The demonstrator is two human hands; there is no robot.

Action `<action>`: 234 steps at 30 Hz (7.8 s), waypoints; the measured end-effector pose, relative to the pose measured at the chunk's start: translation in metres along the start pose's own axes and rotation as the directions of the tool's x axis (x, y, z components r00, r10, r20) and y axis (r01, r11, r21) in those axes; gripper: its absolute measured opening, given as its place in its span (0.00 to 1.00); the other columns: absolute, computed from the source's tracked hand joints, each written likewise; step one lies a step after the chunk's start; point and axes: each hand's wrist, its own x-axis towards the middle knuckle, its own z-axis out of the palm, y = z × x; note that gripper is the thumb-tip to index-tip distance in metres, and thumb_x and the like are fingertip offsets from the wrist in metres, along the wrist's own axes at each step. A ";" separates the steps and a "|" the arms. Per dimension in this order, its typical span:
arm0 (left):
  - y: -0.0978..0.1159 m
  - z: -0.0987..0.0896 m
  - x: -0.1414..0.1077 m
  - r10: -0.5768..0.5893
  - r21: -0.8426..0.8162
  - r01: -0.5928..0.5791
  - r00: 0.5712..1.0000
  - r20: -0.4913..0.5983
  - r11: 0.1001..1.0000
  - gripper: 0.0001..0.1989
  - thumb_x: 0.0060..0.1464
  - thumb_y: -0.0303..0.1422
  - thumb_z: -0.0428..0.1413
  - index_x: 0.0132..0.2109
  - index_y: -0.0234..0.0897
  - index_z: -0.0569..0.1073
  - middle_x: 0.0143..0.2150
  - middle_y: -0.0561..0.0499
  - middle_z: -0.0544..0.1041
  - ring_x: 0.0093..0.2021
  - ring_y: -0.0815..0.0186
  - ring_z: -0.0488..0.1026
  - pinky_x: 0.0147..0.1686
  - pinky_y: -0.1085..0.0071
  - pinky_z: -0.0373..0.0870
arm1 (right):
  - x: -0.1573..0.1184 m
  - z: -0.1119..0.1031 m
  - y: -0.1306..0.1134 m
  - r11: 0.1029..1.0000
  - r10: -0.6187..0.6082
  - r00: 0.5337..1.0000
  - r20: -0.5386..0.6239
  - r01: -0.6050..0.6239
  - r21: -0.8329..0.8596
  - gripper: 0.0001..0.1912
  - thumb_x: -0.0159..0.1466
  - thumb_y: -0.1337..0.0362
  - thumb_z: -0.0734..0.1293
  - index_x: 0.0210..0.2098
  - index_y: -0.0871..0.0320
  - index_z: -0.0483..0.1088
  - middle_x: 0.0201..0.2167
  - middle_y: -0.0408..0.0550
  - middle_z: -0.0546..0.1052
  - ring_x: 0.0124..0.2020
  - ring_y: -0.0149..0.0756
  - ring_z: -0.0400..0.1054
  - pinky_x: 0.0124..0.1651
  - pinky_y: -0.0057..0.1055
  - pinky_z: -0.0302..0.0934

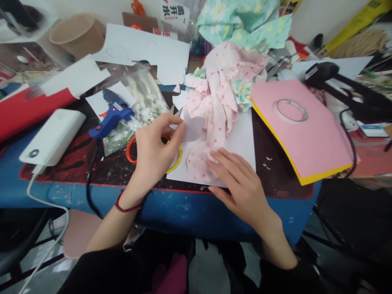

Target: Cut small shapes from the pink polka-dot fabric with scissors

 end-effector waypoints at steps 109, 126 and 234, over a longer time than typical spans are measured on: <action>-0.013 0.009 -0.067 0.560 0.351 -0.693 0.718 0.413 0.629 0.22 0.70 0.38 0.51 0.61 0.24 0.72 0.63 0.37 0.76 0.64 0.53 0.73 0.62 0.54 0.69 | 0.011 0.011 0.010 0.996 -0.014 0.982 0.187 -0.002 0.086 0.25 0.73 0.68 0.58 0.68 0.64 0.62 0.67 0.57 0.69 0.70 0.43 0.62 0.71 0.48 0.61; -0.018 0.019 -0.047 0.510 0.282 -0.637 0.756 0.410 0.717 0.19 0.70 0.38 0.51 0.60 0.33 0.75 0.61 0.47 0.78 0.61 0.55 0.75 0.65 0.52 0.67 | -0.011 0.015 -0.005 0.983 -0.105 0.994 0.035 0.109 -0.145 0.25 0.65 0.74 0.68 0.62 0.71 0.68 0.58 0.63 0.76 0.62 0.51 0.71 0.65 0.47 0.70; -0.013 0.022 0.061 0.047 -0.451 0.032 0.985 0.164 0.892 0.20 0.64 0.38 0.55 0.24 0.39 0.62 0.22 0.56 0.61 0.24 0.71 0.58 0.24 0.71 0.55 | 0.110 0.013 0.093 0.364 0.446 0.869 0.214 -0.394 0.844 0.24 0.61 0.47 0.73 0.19 0.57 0.72 0.14 0.41 0.71 0.18 0.28 0.63 0.24 0.27 0.55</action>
